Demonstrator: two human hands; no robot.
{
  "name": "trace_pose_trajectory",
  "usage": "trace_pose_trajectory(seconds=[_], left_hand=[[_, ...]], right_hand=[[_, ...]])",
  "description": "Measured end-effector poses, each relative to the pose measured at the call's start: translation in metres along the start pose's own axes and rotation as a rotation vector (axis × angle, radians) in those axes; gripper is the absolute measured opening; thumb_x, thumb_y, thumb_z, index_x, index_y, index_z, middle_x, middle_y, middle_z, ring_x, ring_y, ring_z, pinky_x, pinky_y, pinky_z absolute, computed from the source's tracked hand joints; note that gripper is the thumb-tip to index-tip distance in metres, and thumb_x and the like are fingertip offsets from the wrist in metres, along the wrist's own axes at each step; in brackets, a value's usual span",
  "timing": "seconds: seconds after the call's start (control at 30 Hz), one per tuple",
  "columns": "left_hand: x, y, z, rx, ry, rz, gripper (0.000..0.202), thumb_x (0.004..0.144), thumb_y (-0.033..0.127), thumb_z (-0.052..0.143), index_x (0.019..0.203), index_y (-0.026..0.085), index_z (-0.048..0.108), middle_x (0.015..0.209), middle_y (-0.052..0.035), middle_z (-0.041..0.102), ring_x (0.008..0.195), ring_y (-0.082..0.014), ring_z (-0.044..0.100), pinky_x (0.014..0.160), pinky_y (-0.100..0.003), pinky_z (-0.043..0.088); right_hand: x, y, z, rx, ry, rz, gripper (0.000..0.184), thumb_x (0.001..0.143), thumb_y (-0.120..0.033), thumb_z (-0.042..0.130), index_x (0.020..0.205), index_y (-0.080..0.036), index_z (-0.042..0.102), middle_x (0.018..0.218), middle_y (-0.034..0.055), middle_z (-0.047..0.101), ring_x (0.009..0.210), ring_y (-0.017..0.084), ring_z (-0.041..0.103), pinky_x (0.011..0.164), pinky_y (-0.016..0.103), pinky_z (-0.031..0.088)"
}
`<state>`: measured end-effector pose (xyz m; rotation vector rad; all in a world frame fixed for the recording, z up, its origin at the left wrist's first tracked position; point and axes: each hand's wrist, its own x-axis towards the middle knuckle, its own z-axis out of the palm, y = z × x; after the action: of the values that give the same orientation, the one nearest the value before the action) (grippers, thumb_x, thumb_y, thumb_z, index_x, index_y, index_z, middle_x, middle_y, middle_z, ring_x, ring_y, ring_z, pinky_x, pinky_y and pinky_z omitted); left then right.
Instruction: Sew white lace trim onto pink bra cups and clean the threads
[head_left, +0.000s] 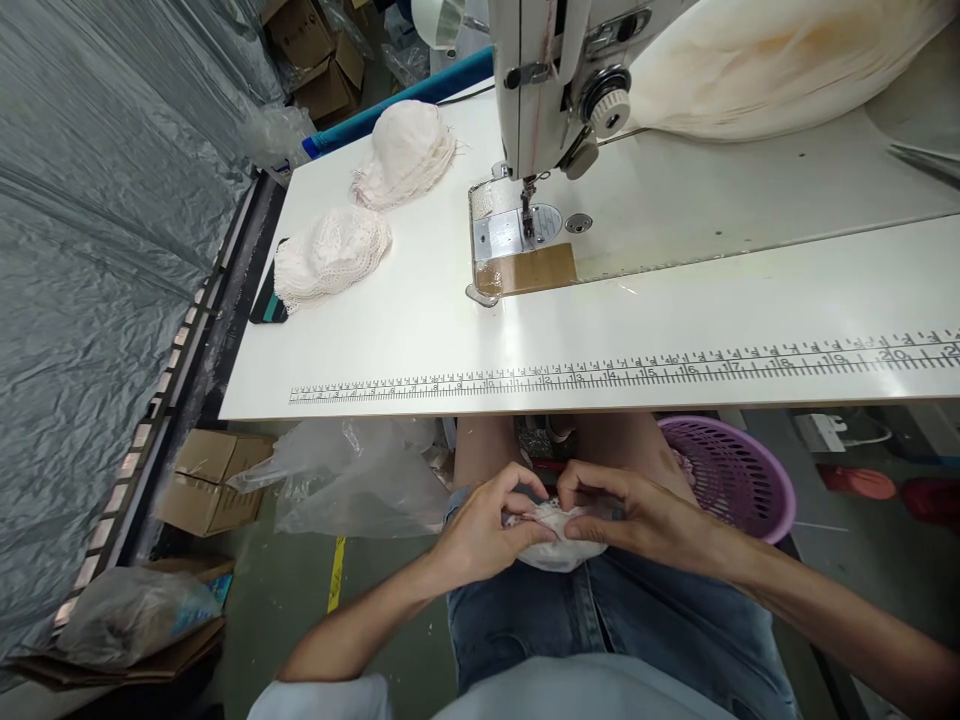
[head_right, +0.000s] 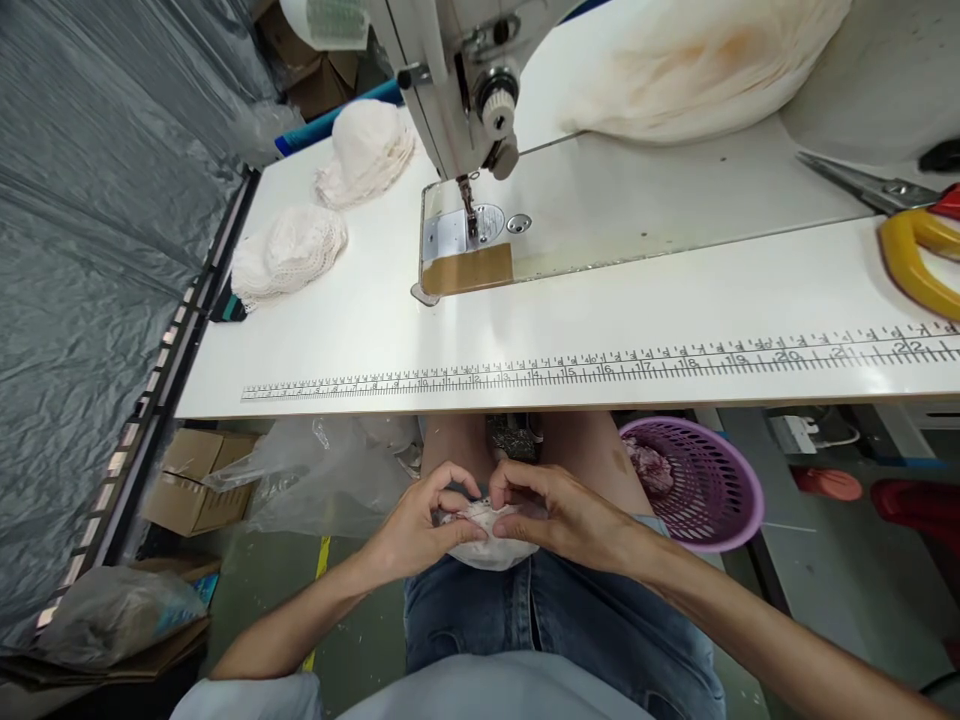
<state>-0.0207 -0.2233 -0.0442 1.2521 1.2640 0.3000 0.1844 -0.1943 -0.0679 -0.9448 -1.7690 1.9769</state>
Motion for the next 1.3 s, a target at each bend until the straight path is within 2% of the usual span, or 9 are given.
trace_pose_trajectory(seconds=[0.07, 0.23, 0.37, 0.6, 0.9, 1.0, 1.1, 1.2, 1.3], left_hand=[[0.000, 0.001, -0.001, 0.035, 0.021, 0.010, 0.030, 0.074, 0.034, 0.069, 0.094, 0.018, 0.052, 0.067, 0.0043, 0.062, 0.056, -0.0083, 0.048, 0.052, -0.018, 0.030], [-0.001, 0.002, -0.001, 0.084, 0.045, 0.018, 0.028, 0.072, 0.034, 0.070, 0.088, 0.017, 0.055, 0.068, 0.0046, 0.063, 0.058, -0.0087, 0.050, 0.054, -0.018, 0.031], [-0.001, 0.002, -0.002, 0.122, 0.067, 0.035, 0.022, 0.074, 0.033, 0.068, 0.085, 0.017, 0.057, 0.069, 0.0035, 0.066, 0.057, -0.0087, 0.051, 0.056, -0.018, 0.031], [-0.004, -0.001, -0.007, 0.107, 0.120, 0.067, 0.026, 0.071, 0.033, 0.072, 0.087, 0.017, 0.059, 0.075, 0.0014, 0.069, 0.067, -0.0126, 0.059, 0.063, -0.020, 0.036], [-0.002, -0.001, -0.009, 0.053, 0.203, 0.144, 0.020, 0.076, 0.033, 0.069, 0.078, 0.015, 0.061, 0.068, -0.0010, 0.068, 0.066, -0.0136, 0.061, 0.067, -0.022, 0.042], [-0.004, 0.002, -0.010, 0.053, 0.217, 0.105, 0.025, 0.077, 0.033, 0.068, 0.095, 0.017, 0.063, 0.074, -0.0009, 0.071, 0.071, -0.0158, 0.064, 0.071, -0.024, 0.045], [-0.007, 0.006, -0.009, 0.119, 0.223, 0.090, 0.033, 0.079, 0.031, 0.066, 0.111, 0.022, 0.060, 0.080, 0.0003, 0.073, 0.077, -0.0171, 0.067, 0.083, -0.028, 0.045], [-0.009, 0.006, -0.005, 0.241, 0.267, 0.177, 0.021, 0.081, 0.029, 0.064, 0.100, 0.021, 0.066, 0.083, -0.0007, 0.073, 0.078, -0.0165, 0.066, 0.083, -0.027, 0.046], [-0.008, 0.003, -0.001, 0.393, 0.350, 0.405, 0.011, 0.085, 0.024, 0.058, 0.089, 0.018, 0.067, 0.083, -0.0042, 0.070, 0.074, -0.0140, 0.063, 0.071, -0.023, 0.048]], right_hand=[[0.000, -0.001, 0.000, 0.003, -0.001, -0.002, 0.026, 0.086, -0.043, 0.055, 0.077, -0.019, 0.052, 0.073, -0.0011, 0.051, 0.066, 0.013, 0.047, 0.060, 0.024, 0.037], [0.002, -0.003, 0.000, -0.026, 0.001, 0.004, 0.025, 0.086, -0.044, 0.055, 0.088, -0.019, 0.056, 0.079, 0.0011, 0.056, 0.070, 0.015, 0.050, 0.061, 0.025, 0.038], [0.002, -0.006, 0.001, -0.046, -0.013, -0.009, 0.025, 0.086, -0.042, 0.056, 0.079, -0.018, 0.060, 0.076, 0.0023, 0.058, 0.071, 0.016, 0.053, 0.063, 0.026, 0.040], [-0.005, -0.009, -0.004, 0.019, -0.003, -0.110, 0.023, 0.087, -0.041, 0.057, 0.078, -0.021, 0.063, 0.096, 0.0062, 0.055, 0.088, 0.019, 0.056, 0.076, 0.030, 0.044], [-0.010, -0.009, -0.004, 0.029, -0.031, -0.057, 0.024, 0.088, -0.041, 0.054, 0.079, -0.019, 0.059, 0.087, 0.0045, 0.057, 0.081, 0.018, 0.055, 0.073, 0.029, 0.043], [-0.011, -0.009, -0.004, 0.002, -0.019, -0.033, 0.025, 0.089, -0.041, 0.052, 0.080, -0.019, 0.057, 0.086, 0.0038, 0.058, 0.080, 0.018, 0.055, 0.072, 0.029, 0.042], [-0.013, -0.010, -0.002, -0.036, -0.005, -0.036, 0.025, 0.090, -0.042, 0.049, 0.080, -0.020, 0.055, 0.084, 0.0033, 0.059, 0.079, 0.018, 0.055, 0.070, 0.028, 0.042], [-0.014, -0.009, 0.002, -0.134, 0.043, -0.073, 0.024, 0.092, -0.041, 0.045, 0.082, -0.021, 0.053, 0.080, 0.0024, 0.058, 0.074, 0.017, 0.054, 0.067, 0.028, 0.042], [-0.011, -0.007, 0.008, -0.251, 0.161, -0.147, 0.020, 0.094, -0.037, 0.040, 0.085, -0.022, 0.050, 0.083, 0.0036, 0.059, 0.074, 0.017, 0.055, 0.066, 0.028, 0.043]])
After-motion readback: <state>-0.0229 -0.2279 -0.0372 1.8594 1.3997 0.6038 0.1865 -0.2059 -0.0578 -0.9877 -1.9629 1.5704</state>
